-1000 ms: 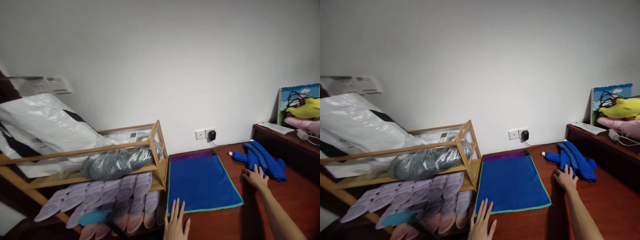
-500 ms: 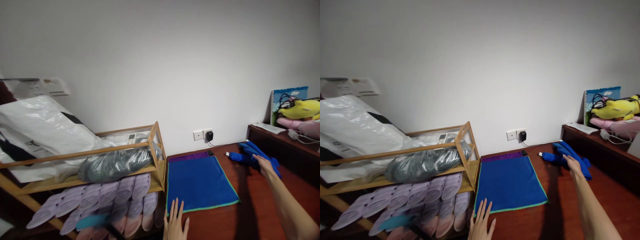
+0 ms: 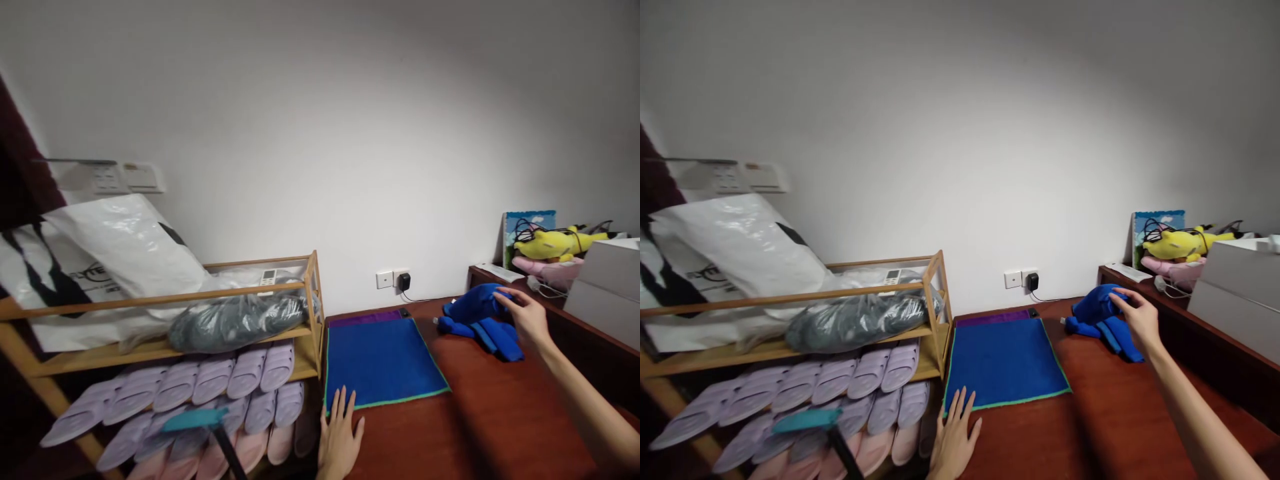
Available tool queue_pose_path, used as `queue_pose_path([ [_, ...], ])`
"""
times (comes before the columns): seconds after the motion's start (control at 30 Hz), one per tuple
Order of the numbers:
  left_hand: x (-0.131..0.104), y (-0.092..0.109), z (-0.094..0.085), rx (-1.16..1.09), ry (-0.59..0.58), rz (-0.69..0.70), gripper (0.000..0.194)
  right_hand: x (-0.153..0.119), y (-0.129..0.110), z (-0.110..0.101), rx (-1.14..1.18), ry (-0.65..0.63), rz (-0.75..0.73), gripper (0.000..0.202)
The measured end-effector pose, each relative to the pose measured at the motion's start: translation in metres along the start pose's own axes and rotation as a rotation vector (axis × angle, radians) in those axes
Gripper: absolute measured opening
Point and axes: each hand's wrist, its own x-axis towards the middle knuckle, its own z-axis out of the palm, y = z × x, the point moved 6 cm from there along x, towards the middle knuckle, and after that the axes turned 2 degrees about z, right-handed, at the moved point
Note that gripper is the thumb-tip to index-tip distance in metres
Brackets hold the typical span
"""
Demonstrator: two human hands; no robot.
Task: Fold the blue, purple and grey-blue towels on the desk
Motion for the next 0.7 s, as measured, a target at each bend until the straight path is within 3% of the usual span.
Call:
queue_pose_path([
  [0.13,-0.011,0.021,-0.024,-0.058,-0.013,0.016,0.059,-0.078,-0.029,0.024,0.052,-0.225,0.107,0.038],
  [0.27,-0.034,0.088,-0.058,-0.290,0.049,0.262,0.079,-0.157,-0.019,0.054,0.198,-0.396,0.296,0.032],
  [0.37,-0.039,0.123,-0.073,-0.495,0.107,0.244,0.085,-0.200,-0.010,0.072,0.260,-0.493,0.398,0.035],
  [0.47,-0.035,0.126,-0.071,-0.728,0.101,0.091,0.066,-0.229,-0.003,0.085,0.387,-0.600,0.469,0.049],
  [0.53,-0.034,0.120,-0.066,-0.838,0.063,0.010,0.065,-0.249,0.007,0.092,0.437,-0.671,0.516,0.064],
  [0.63,-0.039,0.110,-0.059,-0.844,-0.028,-0.032,0.069,-0.284,0.041,0.100,0.260,-0.767,0.521,0.073],
  [0.7,-0.046,0.106,-0.051,-0.780,-0.125,-0.025,0.058,-0.305,0.068,0.104,0.111,-0.777,0.437,0.071],
])
